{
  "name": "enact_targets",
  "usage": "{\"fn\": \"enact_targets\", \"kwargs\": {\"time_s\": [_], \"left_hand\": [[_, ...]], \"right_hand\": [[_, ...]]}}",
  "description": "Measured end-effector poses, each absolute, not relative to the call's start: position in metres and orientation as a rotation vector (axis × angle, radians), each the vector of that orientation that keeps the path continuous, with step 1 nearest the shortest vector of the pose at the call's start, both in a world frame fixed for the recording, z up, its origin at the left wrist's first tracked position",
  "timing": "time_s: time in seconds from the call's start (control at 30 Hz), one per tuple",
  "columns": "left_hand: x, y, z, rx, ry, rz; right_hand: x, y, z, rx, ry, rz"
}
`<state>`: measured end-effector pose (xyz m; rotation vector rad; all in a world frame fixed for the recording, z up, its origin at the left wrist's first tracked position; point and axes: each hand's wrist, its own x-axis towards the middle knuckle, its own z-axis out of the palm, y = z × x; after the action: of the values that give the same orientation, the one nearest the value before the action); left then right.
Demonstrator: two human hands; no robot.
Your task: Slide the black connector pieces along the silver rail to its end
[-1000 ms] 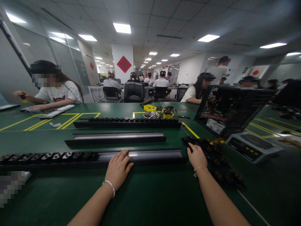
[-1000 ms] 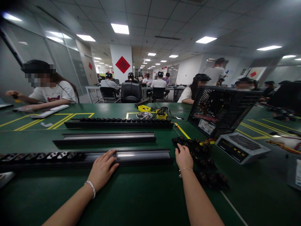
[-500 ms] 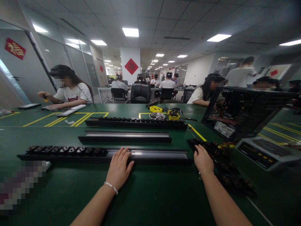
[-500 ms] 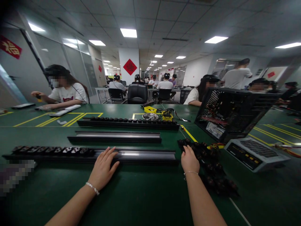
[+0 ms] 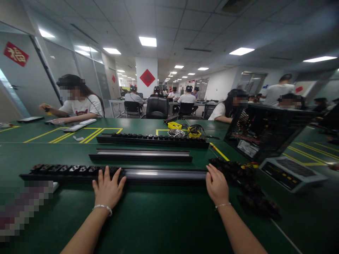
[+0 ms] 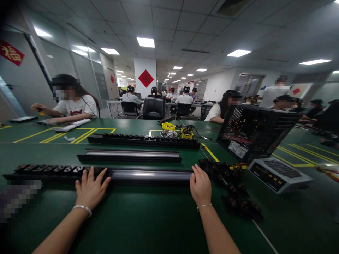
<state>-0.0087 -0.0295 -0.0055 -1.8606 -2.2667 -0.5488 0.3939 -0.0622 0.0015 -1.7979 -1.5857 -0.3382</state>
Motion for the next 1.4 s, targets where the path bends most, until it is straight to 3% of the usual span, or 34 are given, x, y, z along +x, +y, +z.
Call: {"fn": "enact_targets", "kwargs": {"time_s": [0.47, 1.4], "left_hand": [[-0.013, -0.024, -0.010, -1.879, -2.331, -0.611], [-0.008, -0.027, -0.006, -1.911, -2.307, -0.571]], "right_hand": [[0.316, -0.067, 0.003, -2.175, -1.593, -0.139], [0.319, -0.069, 0.003, -2.112, -1.631, -0.127]]}}
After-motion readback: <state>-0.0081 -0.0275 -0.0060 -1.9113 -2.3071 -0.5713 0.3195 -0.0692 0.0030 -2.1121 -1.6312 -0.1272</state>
